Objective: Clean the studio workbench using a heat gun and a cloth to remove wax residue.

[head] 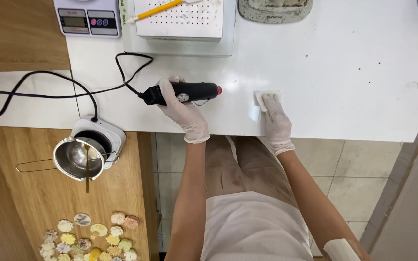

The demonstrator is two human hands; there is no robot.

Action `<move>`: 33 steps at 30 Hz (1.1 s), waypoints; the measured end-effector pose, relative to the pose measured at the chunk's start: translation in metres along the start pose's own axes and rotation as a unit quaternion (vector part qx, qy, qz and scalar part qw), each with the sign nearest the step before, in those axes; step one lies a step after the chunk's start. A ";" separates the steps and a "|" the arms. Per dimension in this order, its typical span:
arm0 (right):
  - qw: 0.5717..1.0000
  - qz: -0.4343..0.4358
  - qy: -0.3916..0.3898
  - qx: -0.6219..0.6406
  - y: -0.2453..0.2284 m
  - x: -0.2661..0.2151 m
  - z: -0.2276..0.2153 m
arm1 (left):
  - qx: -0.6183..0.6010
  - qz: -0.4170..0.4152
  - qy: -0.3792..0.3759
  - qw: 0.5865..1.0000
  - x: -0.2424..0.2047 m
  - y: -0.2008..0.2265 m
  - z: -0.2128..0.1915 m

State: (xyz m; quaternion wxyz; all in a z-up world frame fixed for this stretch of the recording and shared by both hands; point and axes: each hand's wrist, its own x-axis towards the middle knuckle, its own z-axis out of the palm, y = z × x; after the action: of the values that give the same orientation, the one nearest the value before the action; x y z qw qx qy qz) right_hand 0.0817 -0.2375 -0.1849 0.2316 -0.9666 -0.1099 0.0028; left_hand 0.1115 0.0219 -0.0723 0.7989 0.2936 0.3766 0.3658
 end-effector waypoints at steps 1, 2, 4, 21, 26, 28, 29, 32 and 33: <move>1.000 0.003 -0.008 -0.002 -0.001 -0.001 -0.001 | 0.004 -0.005 0.006 1.000 0.000 0.002 0.001; 1.000 -0.005 0.004 0.003 -0.001 -0.003 -0.002 | 0.000 -0.010 0.008 1.000 -0.002 0.004 0.002; 1.000 -0.012 0.014 0.005 0.000 -0.005 -0.006 | -0.004 -0.020 0.013 1.000 -0.003 0.002 0.004; 0.998 -0.038 -0.010 -0.057 -0.007 0.010 0.001 | -0.042 -0.028 0.002 0.999 0.007 -0.024 0.014; 0.997 -0.043 -0.016 -0.061 -0.001 0.011 0.004 | -0.040 -0.036 0.004 0.999 0.005 -0.022 0.015; 0.997 -0.046 -0.007 -0.060 -0.004 0.010 0.001 | -0.047 -0.037 -0.006 0.998 0.005 -0.021 0.014; 0.997 -0.046 -0.008 -0.053 -0.006 0.013 0.000 | -0.050 -0.039 0.003 0.998 0.006 -0.022 0.015; 0.997 -0.056 0.001 -0.047 -0.005 0.015 -0.004 | -0.060 -0.039 0.015 0.997 0.007 -0.025 0.015; 0.997 -0.061 -0.006 -0.043 -0.004 0.016 -0.003 | -0.053 -0.037 0.032 0.997 0.008 -0.026 0.015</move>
State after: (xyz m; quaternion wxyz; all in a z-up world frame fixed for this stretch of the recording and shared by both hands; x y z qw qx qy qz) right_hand 0.0966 -0.2322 -0.1800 0.1888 -0.9672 -0.1698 -0.0098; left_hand 0.1366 0.0113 -0.0869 0.8140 0.2245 0.3927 0.3644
